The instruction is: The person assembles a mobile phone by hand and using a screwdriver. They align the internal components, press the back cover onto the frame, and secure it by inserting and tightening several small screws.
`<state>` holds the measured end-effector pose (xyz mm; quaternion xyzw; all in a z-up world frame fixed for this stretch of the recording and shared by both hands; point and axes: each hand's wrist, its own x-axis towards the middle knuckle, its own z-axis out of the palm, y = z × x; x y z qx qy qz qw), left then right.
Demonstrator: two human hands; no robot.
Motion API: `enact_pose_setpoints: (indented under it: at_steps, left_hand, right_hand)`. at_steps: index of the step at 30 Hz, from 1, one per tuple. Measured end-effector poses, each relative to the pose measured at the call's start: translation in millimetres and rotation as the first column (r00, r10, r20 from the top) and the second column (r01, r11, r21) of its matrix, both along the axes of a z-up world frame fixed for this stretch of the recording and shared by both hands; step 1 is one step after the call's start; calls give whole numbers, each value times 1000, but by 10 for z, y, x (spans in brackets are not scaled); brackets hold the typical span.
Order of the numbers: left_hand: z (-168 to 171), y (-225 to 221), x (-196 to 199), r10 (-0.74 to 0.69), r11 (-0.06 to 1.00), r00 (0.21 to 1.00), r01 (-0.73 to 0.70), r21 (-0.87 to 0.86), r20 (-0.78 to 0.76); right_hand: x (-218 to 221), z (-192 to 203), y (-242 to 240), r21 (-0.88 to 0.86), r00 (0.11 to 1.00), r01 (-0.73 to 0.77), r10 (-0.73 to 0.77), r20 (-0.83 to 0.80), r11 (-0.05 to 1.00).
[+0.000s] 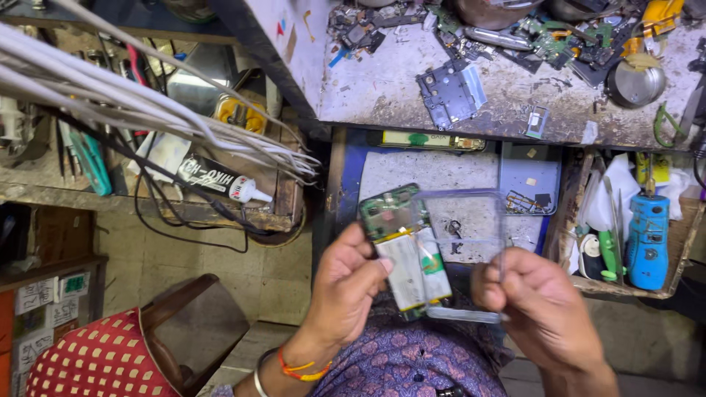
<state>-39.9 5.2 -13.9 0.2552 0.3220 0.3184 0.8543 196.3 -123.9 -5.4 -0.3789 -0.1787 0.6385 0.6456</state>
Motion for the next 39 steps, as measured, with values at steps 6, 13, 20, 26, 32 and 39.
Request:
enact_pose_setpoints:
  at_steps: [6, 13, 20, 26, 32, 39]
  left_hand:
    - [170, 24, 250, -53, 996, 993, 45, 82, 102]
    - [196, 38, 418, -68, 989, 998, 66, 136, 11]
    - [-3, -21, 477, -49, 992, 998, 53, 117, -37]
    - [3, -110, 507, -106, 982, 994, 110, 150, -38]
    - [133, -136, 500, -156, 963, 980, 179, 201, -123]
    - [180, -185, 536, -238, 960, 956, 259, 108, -170]
  right_hand:
    - [52, -248, -44, -278, 999, 23, -12, 41, 960]
    - [24, -270, -53, -370, 989, 79, -25, 149, 926]
    - [-216, 206, -152, -352, 704, 242, 86, 705, 904]
    - [-404, 517, 102, 245, 245, -135, -208, 947, 960]
    - [-520, 495, 287, 237, -32, 227, -236, 971, 945]
    - [-402, 272, 374, -85, 739, 259, -141, 659, 962]
